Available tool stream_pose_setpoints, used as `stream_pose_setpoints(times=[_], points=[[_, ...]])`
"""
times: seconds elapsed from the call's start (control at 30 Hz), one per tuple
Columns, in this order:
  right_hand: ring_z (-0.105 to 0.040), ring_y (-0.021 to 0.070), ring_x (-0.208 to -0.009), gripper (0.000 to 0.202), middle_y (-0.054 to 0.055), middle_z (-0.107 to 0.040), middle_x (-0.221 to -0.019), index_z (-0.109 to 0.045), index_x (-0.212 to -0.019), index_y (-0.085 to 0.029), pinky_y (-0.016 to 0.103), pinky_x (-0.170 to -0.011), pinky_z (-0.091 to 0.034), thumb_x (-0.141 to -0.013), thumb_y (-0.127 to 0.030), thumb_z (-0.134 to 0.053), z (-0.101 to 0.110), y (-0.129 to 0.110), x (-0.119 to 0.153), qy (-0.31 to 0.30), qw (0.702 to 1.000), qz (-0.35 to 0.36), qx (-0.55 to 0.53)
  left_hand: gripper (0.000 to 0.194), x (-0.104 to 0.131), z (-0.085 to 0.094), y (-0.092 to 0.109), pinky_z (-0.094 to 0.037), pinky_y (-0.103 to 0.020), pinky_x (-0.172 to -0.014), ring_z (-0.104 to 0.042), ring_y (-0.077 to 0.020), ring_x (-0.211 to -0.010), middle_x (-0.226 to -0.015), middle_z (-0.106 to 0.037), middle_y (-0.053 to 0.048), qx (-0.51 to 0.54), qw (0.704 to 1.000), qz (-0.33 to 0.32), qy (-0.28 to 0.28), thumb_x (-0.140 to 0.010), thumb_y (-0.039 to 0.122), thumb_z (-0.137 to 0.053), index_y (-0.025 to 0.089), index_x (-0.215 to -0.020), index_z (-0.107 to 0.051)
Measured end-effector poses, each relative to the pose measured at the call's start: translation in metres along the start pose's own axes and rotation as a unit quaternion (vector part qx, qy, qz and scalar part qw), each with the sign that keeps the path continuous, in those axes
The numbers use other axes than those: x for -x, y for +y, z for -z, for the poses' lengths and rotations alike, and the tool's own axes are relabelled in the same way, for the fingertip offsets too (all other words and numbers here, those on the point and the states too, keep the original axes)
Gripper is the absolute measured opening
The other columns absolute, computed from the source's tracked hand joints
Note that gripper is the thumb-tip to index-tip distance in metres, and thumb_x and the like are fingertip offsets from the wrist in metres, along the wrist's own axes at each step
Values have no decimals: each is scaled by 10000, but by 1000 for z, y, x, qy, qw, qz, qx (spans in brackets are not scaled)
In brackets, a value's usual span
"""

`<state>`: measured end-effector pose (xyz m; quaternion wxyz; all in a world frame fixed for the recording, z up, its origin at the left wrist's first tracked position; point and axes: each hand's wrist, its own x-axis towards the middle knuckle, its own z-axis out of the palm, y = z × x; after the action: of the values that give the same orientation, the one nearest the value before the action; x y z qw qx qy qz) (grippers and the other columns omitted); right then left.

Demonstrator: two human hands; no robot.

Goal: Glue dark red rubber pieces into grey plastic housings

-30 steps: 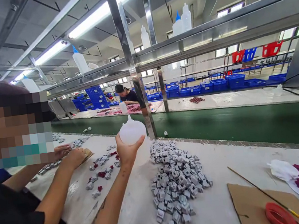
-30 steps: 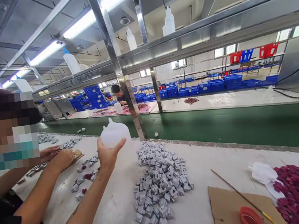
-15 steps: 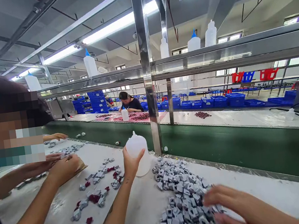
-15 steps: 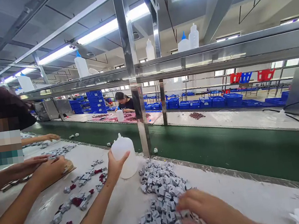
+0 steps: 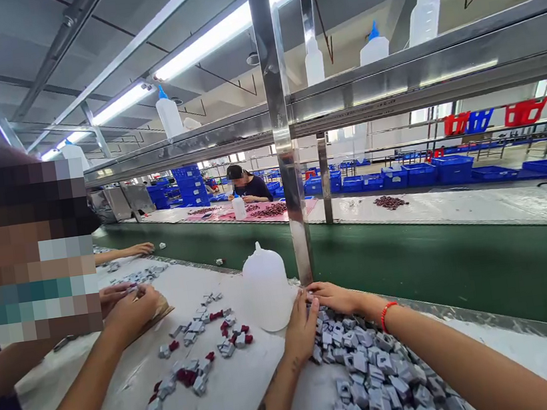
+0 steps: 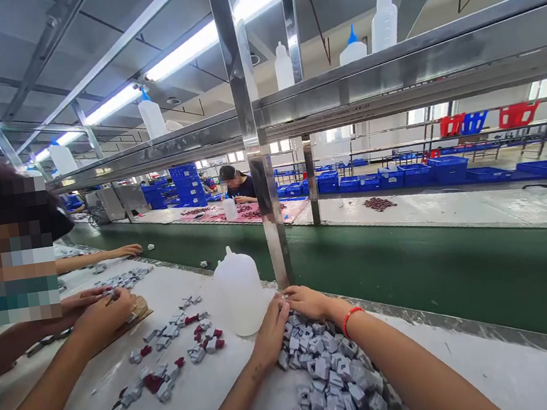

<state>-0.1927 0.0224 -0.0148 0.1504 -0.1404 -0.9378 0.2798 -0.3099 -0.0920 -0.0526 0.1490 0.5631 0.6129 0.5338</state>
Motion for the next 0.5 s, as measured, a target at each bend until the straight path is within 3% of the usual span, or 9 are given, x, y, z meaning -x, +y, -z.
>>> stream_pose_setpoints(times=[0.1,0.2,0.33,0.5], points=[[-546,226,-1119,297,88,-547,-1250,-567,-1172,-178,465,-956,-462,-932,-353,-550,-1,1,9,-15,1000,0,-16,324,-2,-1,1,-444,-513,-973,-562,-259,-1151,-1273,-576,-98,24,999,3,-27,-927,337,-551,173,-1207,-567],[-528,240,-1150,325,93,-527,-1282,-555,-1194,-174,487,-975,-443,-932,-366,-547,-2,-4,26,-24,999,-7,-38,297,10,3,9,-438,-507,-978,-567,-251,-1142,-1239,-598,-93,41,998,7,-42,-933,346,-539,169,-1167,-589],[-542,233,-1132,319,87,-566,-1223,-575,-1156,-162,491,-984,-429,-940,-391,-529,-5,-23,53,-48,996,-2,-76,280,38,9,20,-428,-493,-982,-583,-237,-1109,-1195,-624,-85,47,997,17,-62,-934,372,-530,171,-1110,-616],[-561,217,-1112,352,85,-600,-1174,-585,-1146,-163,481,-995,-421,-971,-435,-446,-9,-62,87,-58,990,13,-129,410,80,16,32,-362,-478,-1056,-555,-244,-1157,-1201,-636,-98,60,994,48,-80,-936,495,-441,176,-1113,-629]])
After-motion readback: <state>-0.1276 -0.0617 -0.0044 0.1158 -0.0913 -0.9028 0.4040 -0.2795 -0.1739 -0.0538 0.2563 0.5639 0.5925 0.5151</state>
